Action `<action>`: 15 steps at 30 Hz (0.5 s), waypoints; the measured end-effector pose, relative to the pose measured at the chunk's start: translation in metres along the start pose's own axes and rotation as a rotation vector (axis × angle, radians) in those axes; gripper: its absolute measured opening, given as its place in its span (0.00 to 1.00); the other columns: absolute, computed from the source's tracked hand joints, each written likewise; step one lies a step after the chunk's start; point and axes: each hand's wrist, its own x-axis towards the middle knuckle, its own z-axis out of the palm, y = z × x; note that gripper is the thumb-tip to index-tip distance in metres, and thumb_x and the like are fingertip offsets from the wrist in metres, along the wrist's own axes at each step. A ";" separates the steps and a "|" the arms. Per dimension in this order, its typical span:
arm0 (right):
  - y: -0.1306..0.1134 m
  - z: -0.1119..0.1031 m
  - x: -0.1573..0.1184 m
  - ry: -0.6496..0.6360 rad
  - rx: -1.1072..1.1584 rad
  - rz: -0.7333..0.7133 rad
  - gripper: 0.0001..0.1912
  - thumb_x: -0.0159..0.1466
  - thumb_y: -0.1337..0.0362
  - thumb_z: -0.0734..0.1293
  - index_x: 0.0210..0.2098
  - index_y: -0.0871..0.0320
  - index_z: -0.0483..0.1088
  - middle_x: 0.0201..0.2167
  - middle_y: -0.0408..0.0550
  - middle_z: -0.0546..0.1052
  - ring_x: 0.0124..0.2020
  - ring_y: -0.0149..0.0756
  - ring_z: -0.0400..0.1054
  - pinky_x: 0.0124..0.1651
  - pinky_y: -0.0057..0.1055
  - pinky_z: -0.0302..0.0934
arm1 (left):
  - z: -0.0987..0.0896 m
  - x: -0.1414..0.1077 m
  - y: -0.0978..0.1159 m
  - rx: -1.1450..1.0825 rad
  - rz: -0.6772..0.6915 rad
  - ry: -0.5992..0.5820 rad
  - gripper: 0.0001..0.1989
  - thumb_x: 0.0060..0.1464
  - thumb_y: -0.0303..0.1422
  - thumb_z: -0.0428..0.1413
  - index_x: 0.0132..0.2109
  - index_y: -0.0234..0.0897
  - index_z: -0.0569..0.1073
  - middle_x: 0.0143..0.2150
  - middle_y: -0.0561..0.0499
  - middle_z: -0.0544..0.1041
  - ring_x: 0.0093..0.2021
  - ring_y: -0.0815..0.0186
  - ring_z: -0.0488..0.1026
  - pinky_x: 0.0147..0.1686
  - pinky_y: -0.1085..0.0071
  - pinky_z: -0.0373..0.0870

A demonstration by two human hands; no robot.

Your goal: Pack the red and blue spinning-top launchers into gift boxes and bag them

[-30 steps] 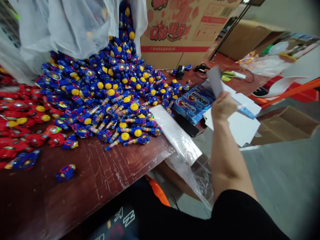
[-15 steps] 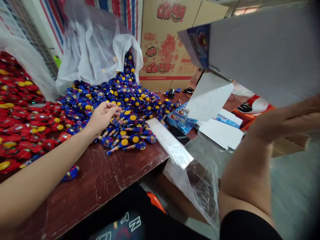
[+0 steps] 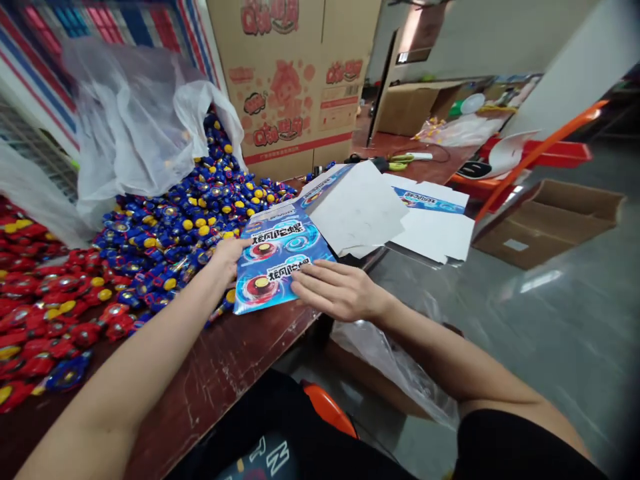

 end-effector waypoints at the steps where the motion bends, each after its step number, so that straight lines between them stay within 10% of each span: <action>1: -0.001 0.006 -0.013 0.065 -0.025 -0.033 0.15 0.74 0.58 0.70 0.59 0.45 0.76 0.63 0.43 0.79 0.65 0.41 0.75 0.67 0.47 0.74 | 0.004 0.002 -0.004 0.022 0.033 0.001 0.17 0.48 0.16 0.67 0.46 0.30 0.79 0.37 0.41 0.84 0.40 0.48 0.85 0.48 0.48 0.84; 5: 0.005 0.043 -0.070 0.332 -0.199 0.041 0.19 0.68 0.52 0.75 0.57 0.39 0.74 0.64 0.42 0.78 0.69 0.43 0.71 0.74 0.53 0.65 | 0.031 0.011 0.005 0.033 0.284 -0.096 0.24 0.51 0.16 0.63 0.53 0.39 0.80 0.49 0.50 0.85 0.48 0.58 0.84 0.55 0.62 0.82; 11: 0.079 0.080 -0.126 0.238 -0.183 1.001 0.31 0.74 0.46 0.62 0.68 0.58 0.64 0.73 0.67 0.64 0.77 0.55 0.57 0.76 0.61 0.54 | 0.087 0.012 0.065 0.231 1.001 -0.301 0.33 0.60 0.12 0.57 0.70 0.31 0.66 0.68 0.54 0.76 0.67 0.69 0.72 0.72 0.68 0.64; 15: 0.133 0.079 -0.117 0.407 -0.227 1.038 0.32 0.74 0.48 0.58 0.70 0.59 0.57 0.74 0.68 0.62 0.78 0.55 0.53 0.78 0.65 0.46 | 0.087 -0.002 0.143 1.180 1.562 -0.528 0.32 0.74 0.19 0.47 0.78 0.23 0.44 0.73 0.54 0.68 0.78 0.71 0.45 0.81 0.58 0.41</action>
